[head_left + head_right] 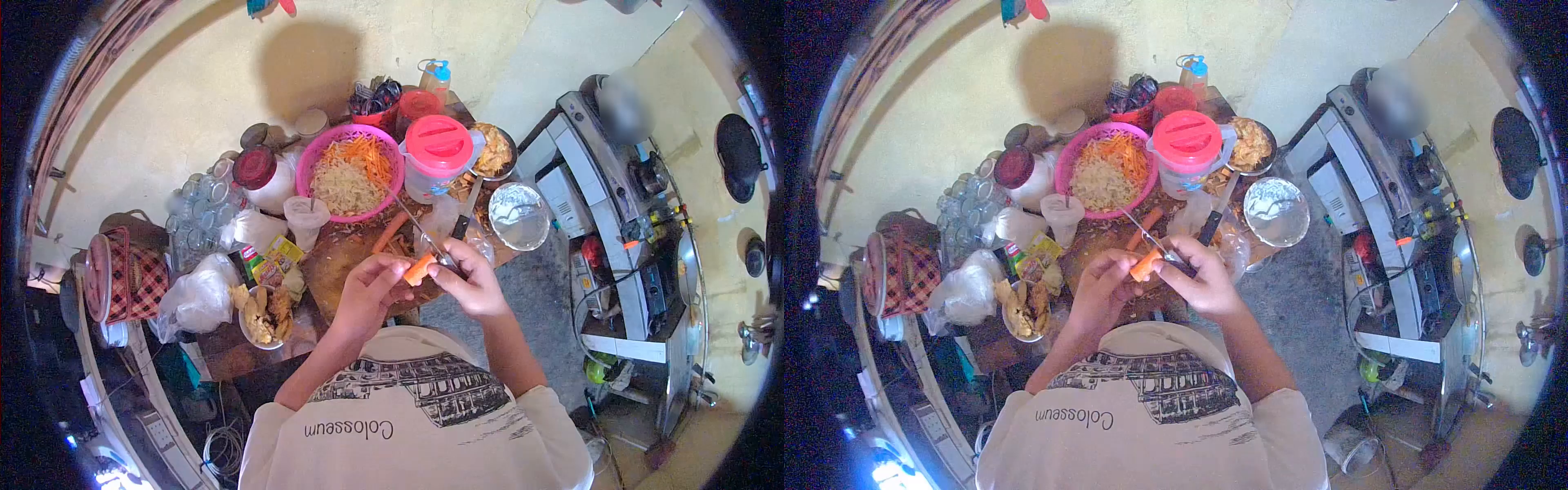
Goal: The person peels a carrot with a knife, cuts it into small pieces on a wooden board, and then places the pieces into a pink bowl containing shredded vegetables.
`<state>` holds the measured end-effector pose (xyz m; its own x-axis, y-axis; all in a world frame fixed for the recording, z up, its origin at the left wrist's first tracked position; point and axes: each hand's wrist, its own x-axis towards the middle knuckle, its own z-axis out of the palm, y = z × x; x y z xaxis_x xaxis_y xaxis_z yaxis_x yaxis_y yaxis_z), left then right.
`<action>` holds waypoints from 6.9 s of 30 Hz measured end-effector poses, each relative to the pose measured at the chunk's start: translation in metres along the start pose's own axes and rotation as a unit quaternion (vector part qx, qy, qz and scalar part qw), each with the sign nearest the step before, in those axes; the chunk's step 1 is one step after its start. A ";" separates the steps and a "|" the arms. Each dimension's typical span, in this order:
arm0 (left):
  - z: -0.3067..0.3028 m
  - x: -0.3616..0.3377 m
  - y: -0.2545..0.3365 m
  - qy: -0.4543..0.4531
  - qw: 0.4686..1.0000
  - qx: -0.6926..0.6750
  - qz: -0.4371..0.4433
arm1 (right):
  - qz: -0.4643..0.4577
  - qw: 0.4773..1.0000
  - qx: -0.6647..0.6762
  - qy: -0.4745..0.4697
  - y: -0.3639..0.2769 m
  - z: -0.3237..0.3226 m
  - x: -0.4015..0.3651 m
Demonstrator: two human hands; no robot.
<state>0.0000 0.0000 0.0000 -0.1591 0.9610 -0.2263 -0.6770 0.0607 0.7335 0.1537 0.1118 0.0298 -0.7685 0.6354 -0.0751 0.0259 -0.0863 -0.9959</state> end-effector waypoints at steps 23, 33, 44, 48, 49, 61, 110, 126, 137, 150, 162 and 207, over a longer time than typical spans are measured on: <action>0.004 0.006 0.008 -0.027 0.997 -0.076 0.014 | -0.171 0.905 -0.389 -0.038 -0.036 0.002 -0.013; 0.004 0.009 0.005 -0.008 0.995 -0.092 0.030 | -0.210 0.891 -0.400 -0.033 -0.039 0.003 -0.014; 0.003 0.006 0.006 -0.002 0.996 -0.075 0.041 | -0.208 0.887 -0.411 -0.029 -0.041 0.006 -0.016; 0.009 0.004 0.011 -0.026 0.993 -0.109 0.020 | -0.216 0.898 -0.383 -0.003 -0.041 0.010 -0.017; 0.008 0.004 0.011 -0.033 0.993 -0.117 0.011 | -0.221 0.895 -0.387 -0.008 -0.040 0.010 -0.016; -0.001 -0.002 0.006 -0.023 0.992 -0.124 -0.009 | -0.221 0.880 -0.418 -0.053 -0.037 0.009 -0.014; -0.003 -0.009 -0.007 -0.004 0.994 -0.111 -0.011 | -0.212 0.930 -0.294 0.062 0.000 0.025 -0.008; -0.018 -0.010 -0.011 -0.089 0.976 -0.187 -0.063 | -0.140 0.951 -0.269 -0.066 -0.004 0.004 -0.007; -0.012 -0.012 -0.010 -0.076 0.982 -0.169 -0.034 | -0.209 0.945 -0.252 -0.009 0.016 0.011 -0.005; -0.009 -0.006 -0.020 0.008 0.983 -0.181 -0.024 | -0.147 0.960 -0.231 0.056 0.023 0.020 -0.006; -0.023 0.005 -0.034 0.062 0.988 -0.139 -0.028 | 0.019 0.996 -0.018 0.082 0.062 0.026 0.006; -0.018 0.016 0.032 0.009 0.996 -0.088 0.022 | -0.201 0.899 -0.388 -0.006 -0.025 0.030 0.008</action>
<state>-0.0374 0.0126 0.0079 -0.2033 0.9567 -0.2085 -0.7839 -0.0314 0.6201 0.1282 0.0960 0.0555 -0.8218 0.4875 0.2950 0.1795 0.7129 -0.6779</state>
